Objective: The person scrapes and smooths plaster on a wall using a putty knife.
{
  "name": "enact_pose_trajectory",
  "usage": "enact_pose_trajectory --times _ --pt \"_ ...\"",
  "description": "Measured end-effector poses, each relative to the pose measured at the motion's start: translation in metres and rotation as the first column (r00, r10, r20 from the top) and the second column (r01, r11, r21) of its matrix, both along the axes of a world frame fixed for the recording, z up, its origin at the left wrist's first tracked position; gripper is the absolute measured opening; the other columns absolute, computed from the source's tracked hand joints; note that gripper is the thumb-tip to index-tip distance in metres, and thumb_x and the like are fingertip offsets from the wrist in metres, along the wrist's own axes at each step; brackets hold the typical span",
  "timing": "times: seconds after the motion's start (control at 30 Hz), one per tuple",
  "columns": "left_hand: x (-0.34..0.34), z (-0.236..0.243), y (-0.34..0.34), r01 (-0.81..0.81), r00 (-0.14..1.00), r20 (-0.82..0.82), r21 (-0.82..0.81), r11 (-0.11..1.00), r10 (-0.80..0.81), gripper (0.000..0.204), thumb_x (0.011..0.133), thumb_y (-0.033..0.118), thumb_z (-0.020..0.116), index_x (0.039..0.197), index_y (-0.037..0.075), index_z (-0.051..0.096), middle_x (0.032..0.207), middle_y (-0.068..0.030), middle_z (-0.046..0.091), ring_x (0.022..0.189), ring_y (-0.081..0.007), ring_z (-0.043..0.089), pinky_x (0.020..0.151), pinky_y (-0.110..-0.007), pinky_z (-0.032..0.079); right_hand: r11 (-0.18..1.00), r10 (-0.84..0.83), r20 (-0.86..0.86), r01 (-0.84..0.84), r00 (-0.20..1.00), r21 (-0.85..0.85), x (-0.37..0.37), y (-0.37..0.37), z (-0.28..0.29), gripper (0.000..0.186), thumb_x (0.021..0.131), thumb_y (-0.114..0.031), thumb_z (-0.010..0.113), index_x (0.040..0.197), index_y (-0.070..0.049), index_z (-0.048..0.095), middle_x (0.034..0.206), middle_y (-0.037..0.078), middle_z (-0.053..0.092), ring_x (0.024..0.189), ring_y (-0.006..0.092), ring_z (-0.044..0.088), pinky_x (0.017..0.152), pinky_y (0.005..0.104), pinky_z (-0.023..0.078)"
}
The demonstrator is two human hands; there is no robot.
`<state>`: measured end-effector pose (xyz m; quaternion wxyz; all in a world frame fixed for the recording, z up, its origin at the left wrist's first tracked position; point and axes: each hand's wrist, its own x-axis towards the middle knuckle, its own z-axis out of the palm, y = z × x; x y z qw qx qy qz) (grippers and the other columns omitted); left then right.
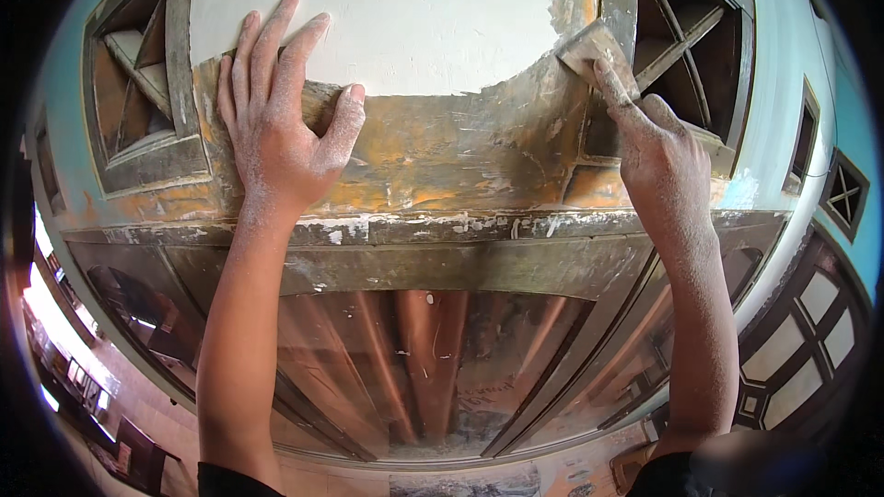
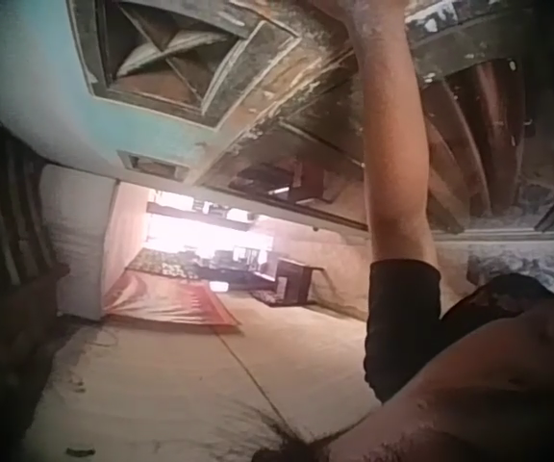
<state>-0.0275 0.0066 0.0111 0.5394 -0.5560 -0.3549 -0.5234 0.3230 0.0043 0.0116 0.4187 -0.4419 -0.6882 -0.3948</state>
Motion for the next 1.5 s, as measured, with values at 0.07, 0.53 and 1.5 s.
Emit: enact_pose_trajectory --times 0.07,0.53,1.5 --pt "0.002 0.000 0.000 -0.010 1.000 0.012 -0.004 1.000 0.010 0.060 0.091 0.040 0.072 0.147 0.022 0.059 0.165 -0.0054 0.044 0.156 -0.0361 0.033 0.126 -0.063 0.020 1.000 -0.008 0.000 0.008 1.000 0.005 -0.001 0.002 -0.001 0.033 0.101 -0.004 0.057 0.131 -0.009 0.070 0.092 0.017 0.059 0.082 0.0380 0.065 0.074 0.0481 0.051" --pt "0.001 -0.001 0.001 0.001 1.000 0.015 0.001 1.000 -0.001 0.059 0.092 0.039 0.071 0.147 0.021 0.059 0.165 -0.0050 0.044 0.156 -0.0354 0.033 0.126 -0.063 0.020 1.000 -0.008 -0.006 0.008 1.000 -0.002 -0.010 0.002 -0.008 0.063 0.100 0.000 0.054 0.158 -0.025 0.052 0.093 0.017 0.057 0.083 0.0393 0.063 0.075 0.0502 0.051" --pt "0.000 0.000 0.006 0.047 0.999 0.002 0.086 0.995 -0.048 0.056 0.087 0.042 0.072 0.138 0.019 0.064 0.159 -0.0060 0.049 0.152 -0.0360 0.039 0.122 -0.065 0.025 0.998 0.020 -0.138 -0.029 0.990 -0.061 -0.059 -0.005 -0.048 0.071 0.099 0.002 0.050 0.167 -0.014 0.034 0.101 0.027 0.067 0.087 0.0464 0.068 0.076 0.0531 0.055"
